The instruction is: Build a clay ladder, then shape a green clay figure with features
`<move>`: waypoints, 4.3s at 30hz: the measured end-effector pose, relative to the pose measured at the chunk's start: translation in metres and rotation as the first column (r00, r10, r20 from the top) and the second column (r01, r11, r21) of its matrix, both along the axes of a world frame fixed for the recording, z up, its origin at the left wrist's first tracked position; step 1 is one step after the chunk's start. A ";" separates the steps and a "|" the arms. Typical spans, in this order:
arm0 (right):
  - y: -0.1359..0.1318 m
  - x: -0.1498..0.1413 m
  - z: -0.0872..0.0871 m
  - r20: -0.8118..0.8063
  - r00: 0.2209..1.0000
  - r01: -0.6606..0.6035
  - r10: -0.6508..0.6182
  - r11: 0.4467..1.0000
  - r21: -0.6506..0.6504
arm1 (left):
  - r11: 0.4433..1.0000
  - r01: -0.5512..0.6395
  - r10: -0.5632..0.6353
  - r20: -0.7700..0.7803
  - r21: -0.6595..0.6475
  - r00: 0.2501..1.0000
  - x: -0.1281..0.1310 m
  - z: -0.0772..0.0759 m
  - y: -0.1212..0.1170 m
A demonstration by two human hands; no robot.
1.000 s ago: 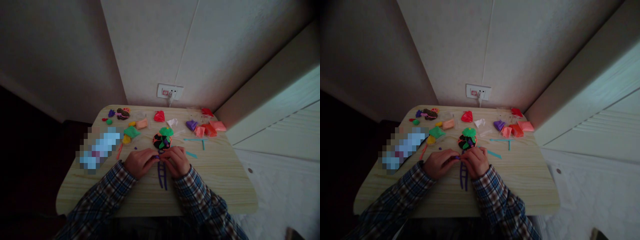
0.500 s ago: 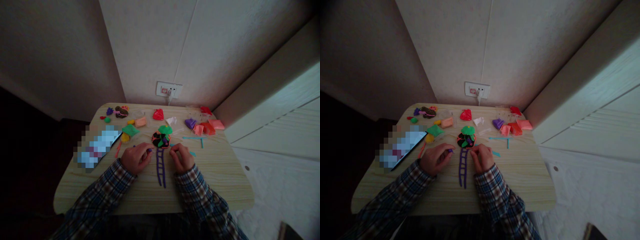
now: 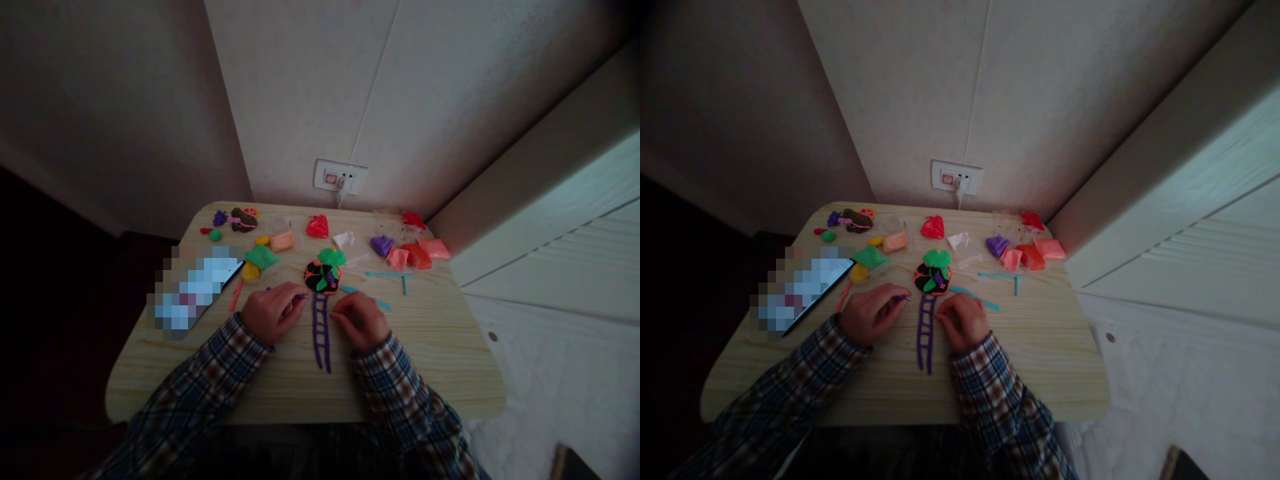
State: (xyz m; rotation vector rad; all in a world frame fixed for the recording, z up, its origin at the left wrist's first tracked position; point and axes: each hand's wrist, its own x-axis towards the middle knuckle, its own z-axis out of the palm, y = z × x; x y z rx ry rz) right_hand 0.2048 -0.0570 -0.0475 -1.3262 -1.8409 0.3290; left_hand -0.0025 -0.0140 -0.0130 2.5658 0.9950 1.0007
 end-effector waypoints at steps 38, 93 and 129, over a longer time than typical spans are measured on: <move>-0.006 -0.003 0.004 0.183 0.982 -0.059 0.056 0.998 0.009 | 0.999 -0.007 0.008 -0.018 0.038 1.000 0.001 0.003 -0.001; -0.018 -0.007 0.013 0.292 0.954 0.007 -0.066 0.980 0.199 | 1.000 -0.031 0.031 -0.036 -0.001 0.999 0.001 0.002 -0.001; -0.001 -0.023 0.017 0.235 0.971 -0.102 0.036 0.956 0.274 | 0.985 0.157 -0.163 -0.078 -0.070 0.984 0.004 -0.003 -0.006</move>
